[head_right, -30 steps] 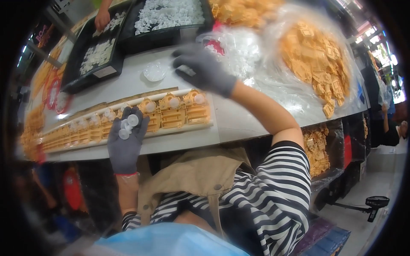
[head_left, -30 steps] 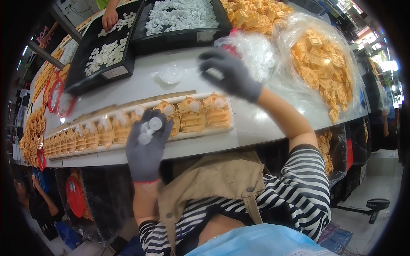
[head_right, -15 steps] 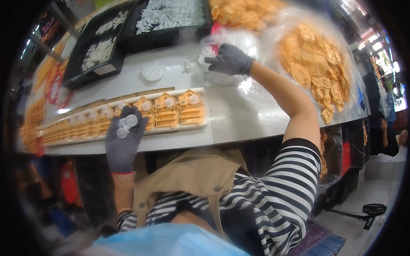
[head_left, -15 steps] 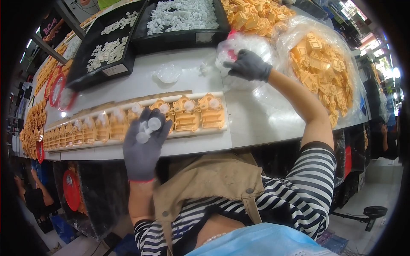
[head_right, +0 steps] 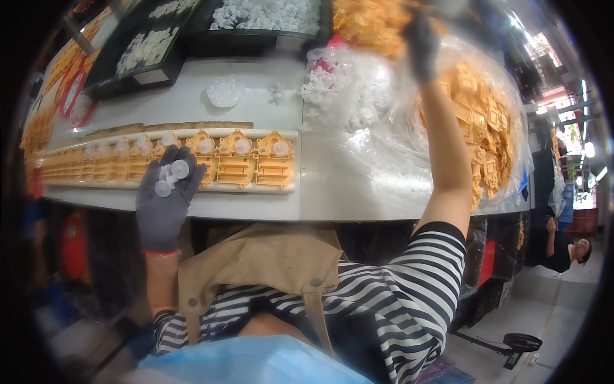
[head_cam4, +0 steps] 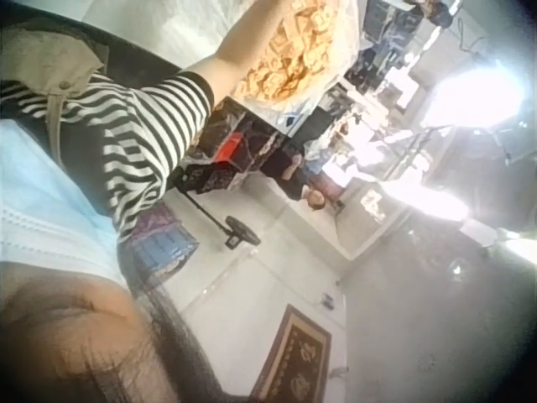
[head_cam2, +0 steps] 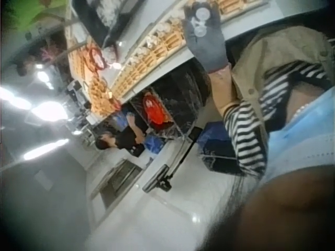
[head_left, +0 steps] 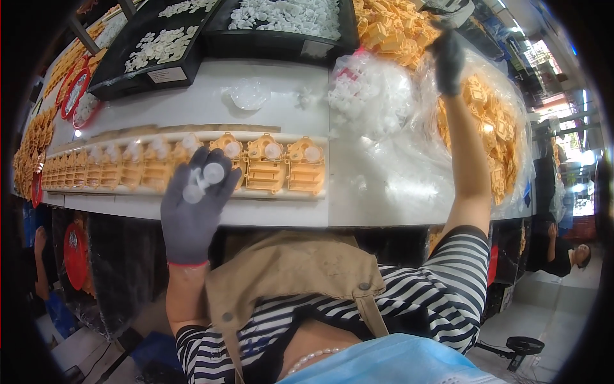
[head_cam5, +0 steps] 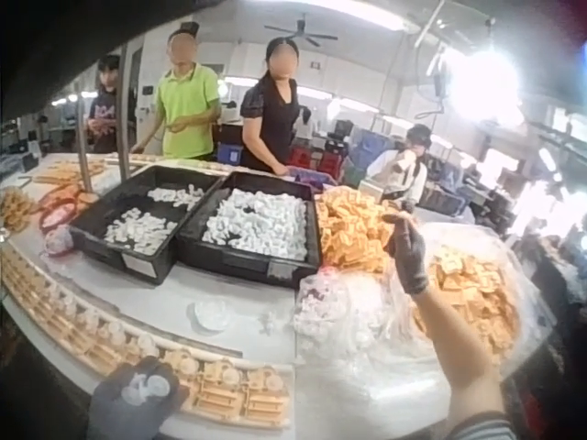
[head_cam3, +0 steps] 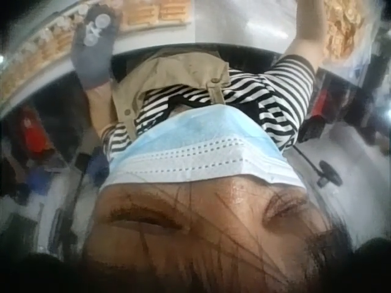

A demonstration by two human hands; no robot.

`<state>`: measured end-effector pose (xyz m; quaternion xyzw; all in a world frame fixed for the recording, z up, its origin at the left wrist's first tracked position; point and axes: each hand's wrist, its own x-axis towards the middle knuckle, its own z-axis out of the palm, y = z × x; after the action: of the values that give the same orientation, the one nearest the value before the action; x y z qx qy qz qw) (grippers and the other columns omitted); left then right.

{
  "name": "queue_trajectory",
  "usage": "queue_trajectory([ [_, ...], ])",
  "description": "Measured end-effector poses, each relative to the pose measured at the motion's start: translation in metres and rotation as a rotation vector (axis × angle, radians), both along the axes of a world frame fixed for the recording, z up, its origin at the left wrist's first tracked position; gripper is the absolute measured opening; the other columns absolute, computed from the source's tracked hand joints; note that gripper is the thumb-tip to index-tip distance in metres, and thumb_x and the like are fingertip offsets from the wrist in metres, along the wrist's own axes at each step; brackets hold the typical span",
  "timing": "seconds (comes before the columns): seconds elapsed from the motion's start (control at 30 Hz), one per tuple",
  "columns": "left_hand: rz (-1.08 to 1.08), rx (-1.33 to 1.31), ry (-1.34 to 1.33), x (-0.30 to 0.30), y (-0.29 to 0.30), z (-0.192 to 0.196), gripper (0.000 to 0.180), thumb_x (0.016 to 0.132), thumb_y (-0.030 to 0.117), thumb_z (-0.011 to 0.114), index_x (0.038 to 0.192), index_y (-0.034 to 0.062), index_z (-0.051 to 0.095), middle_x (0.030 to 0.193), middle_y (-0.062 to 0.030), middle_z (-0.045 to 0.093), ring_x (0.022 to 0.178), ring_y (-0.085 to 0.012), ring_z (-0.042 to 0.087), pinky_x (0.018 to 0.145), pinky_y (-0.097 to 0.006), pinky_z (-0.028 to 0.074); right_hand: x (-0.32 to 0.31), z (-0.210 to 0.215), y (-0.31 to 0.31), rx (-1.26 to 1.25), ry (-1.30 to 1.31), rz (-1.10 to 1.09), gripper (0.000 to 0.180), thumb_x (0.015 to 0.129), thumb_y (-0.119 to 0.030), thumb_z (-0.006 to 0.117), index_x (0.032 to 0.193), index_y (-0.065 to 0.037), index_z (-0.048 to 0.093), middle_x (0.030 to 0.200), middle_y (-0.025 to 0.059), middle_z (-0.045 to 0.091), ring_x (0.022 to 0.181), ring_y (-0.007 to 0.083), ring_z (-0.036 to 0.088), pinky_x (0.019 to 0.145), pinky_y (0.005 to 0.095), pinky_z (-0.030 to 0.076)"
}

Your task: The person assembles small white plastic components into yellow toy molds by hand on a factory production line.

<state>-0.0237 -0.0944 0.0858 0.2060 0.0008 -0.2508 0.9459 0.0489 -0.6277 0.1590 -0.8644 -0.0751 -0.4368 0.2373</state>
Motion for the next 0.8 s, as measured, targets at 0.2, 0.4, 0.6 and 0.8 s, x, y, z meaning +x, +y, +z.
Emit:
queue_trajectory([
  [0.2,0.011,0.023,-0.007,0.001,-0.002,-0.003,0.045,0.102,0.027,0.041,0.133,-0.0058,0.045,0.126,-0.0207,0.056,0.122,-0.0321,0.052,0.109,-0.052,0.038,-0.038,-0.038,0.127,-0.899,0.179,0.452,0.024,0.094,-0.030,0.059,0.108,-0.014,0.068,0.086,0.0070,0.070,0.082,0.0193,0.065,0.081,0.0372,0.049],
  [0.4,0.011,0.010,0.046,0.001,-0.002,0.000,0.045,0.102,0.028,0.043,0.130,-0.0058,0.049,0.123,-0.0210,0.058,0.118,-0.0325,0.055,0.109,-0.052,0.039,-0.025,-0.045,0.043,-0.386,0.315,0.095,0.026,0.098,-0.031,0.054,0.098,-0.011,0.071,0.087,0.0044,0.073,0.062,0.0155,0.063,0.062,0.0304,0.051],
  [0.6,0.014,0.036,0.027,0.004,-0.004,-0.005,0.044,0.101,0.029,0.044,0.129,-0.0056,0.050,0.124,-0.0214,0.058,0.118,-0.0327,0.056,0.108,-0.051,0.040,0.013,0.000,-0.024,0.157,-0.169,-0.203,0.036,0.101,-0.033,0.051,0.092,-0.005,0.071,0.070,0.0007,0.061,0.056,0.0077,0.050,0.054,0.0251,0.042],
  [0.8,0.057,0.065,0.045,0.000,-0.004,-0.005,0.045,0.101,0.029,0.044,0.129,-0.0061,0.050,0.123,-0.0217,0.058,0.117,-0.0330,0.056,0.108,-0.051,0.040,0.036,0.015,-0.069,0.514,-0.380,-0.197,0.046,0.103,-0.039,0.045,0.092,-0.001,0.070,0.079,0.0006,0.063,0.069,0.0114,0.055,0.062,0.0266,0.044],
])
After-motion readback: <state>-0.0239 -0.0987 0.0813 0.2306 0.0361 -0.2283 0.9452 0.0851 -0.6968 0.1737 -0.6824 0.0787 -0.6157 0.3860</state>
